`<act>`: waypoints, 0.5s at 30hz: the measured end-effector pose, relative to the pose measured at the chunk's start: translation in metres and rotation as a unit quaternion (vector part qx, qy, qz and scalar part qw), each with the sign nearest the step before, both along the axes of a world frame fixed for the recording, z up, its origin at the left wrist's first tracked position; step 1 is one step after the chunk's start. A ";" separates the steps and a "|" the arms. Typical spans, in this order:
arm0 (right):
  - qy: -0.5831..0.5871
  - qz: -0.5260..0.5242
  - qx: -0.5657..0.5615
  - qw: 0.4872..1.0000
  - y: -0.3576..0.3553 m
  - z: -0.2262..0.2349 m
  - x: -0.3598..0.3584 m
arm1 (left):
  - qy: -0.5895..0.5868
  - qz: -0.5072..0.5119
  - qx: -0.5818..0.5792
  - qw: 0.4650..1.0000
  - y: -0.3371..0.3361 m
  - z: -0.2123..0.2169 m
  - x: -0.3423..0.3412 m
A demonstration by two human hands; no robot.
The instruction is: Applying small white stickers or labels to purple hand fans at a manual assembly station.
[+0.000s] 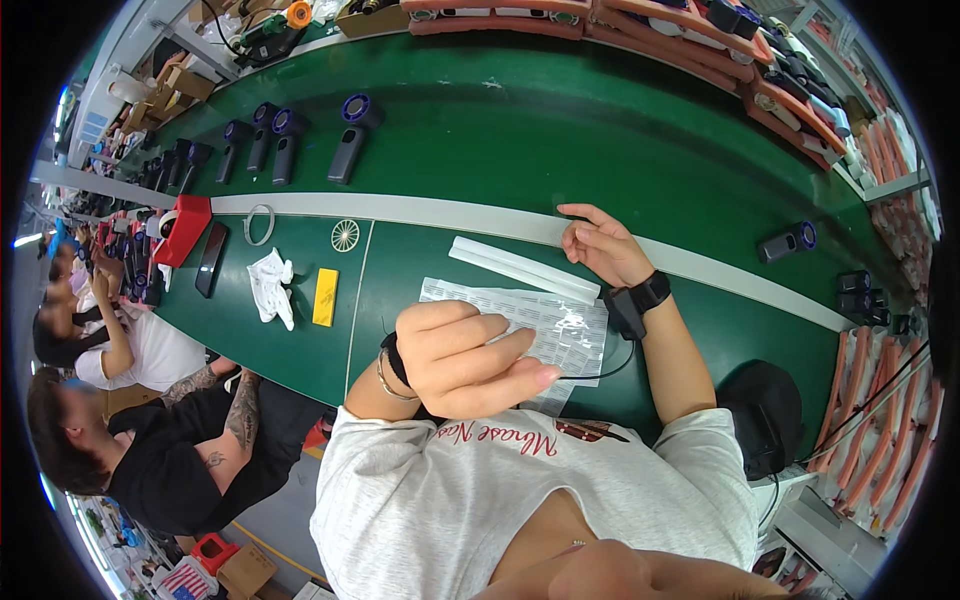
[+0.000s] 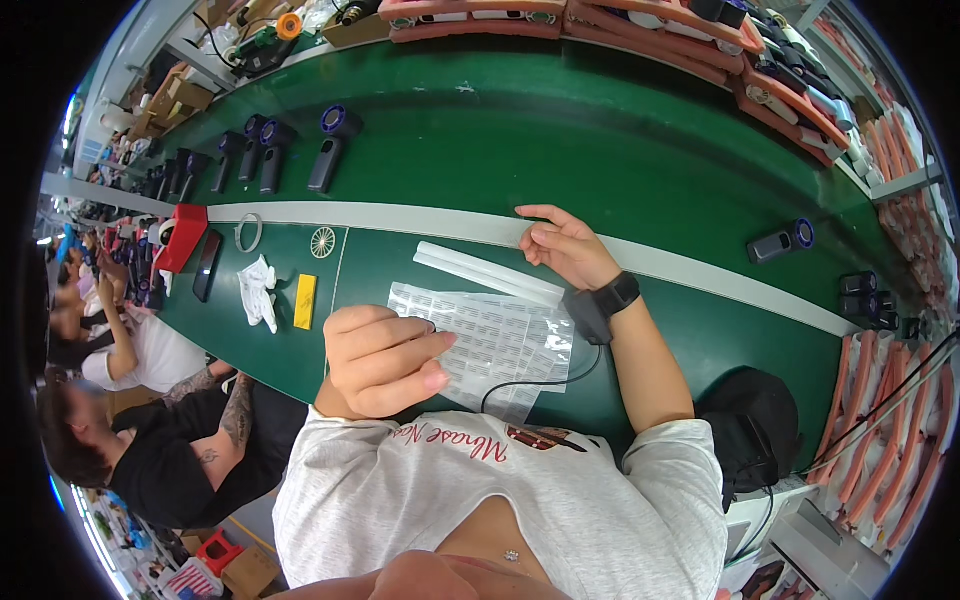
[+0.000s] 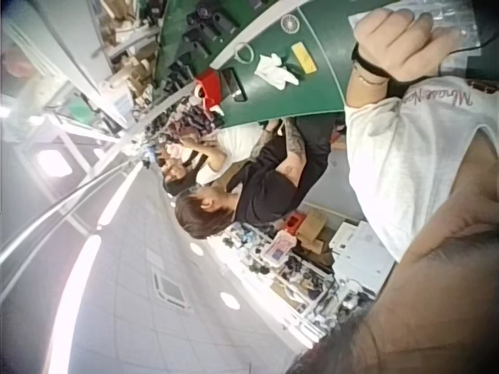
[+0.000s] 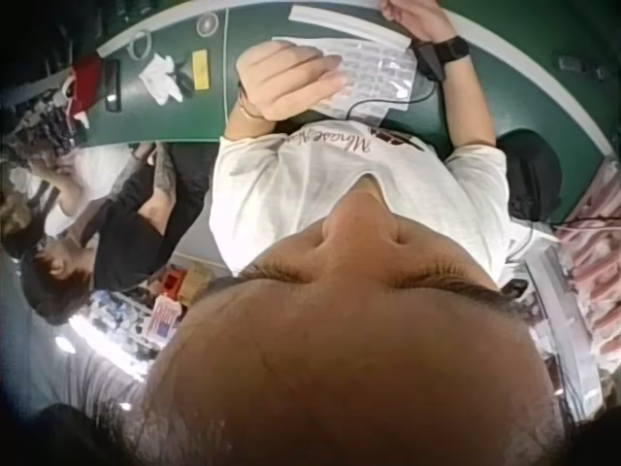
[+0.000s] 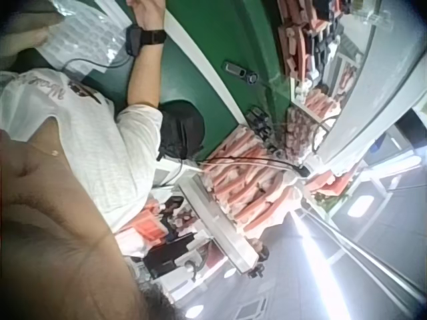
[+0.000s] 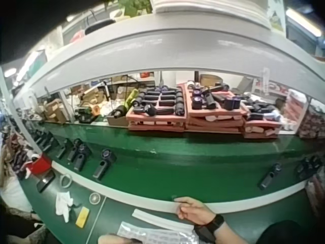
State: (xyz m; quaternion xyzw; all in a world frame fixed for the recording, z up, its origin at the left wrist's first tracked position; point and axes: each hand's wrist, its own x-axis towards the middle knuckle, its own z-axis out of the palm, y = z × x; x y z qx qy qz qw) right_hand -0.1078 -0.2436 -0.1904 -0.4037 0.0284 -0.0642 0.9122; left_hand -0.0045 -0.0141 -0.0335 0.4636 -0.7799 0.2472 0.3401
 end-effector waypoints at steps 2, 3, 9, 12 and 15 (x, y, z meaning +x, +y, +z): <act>0.003 0.000 0.001 1.000 0.000 0.000 0.001 | 0.012 0.003 0.011 1.000 -0.001 0.000 0.001; 0.002 0.001 0.000 1.000 0.000 0.001 0.002 | 0.014 -0.006 -0.010 1.000 -0.004 -0.002 0.002; 0.012 -0.010 -0.016 1.000 0.002 0.002 0.001 | 0.028 -0.021 -0.045 0.998 -0.008 -0.003 0.000; 0.012 -0.009 -0.015 1.000 0.002 0.002 0.001 | 0.028 -0.020 -0.039 0.999 -0.007 -0.002 0.000; 0.007 -0.006 -0.011 1.000 0.001 0.001 0.001 | 0.037 -0.025 -0.030 0.999 -0.007 -0.003 0.001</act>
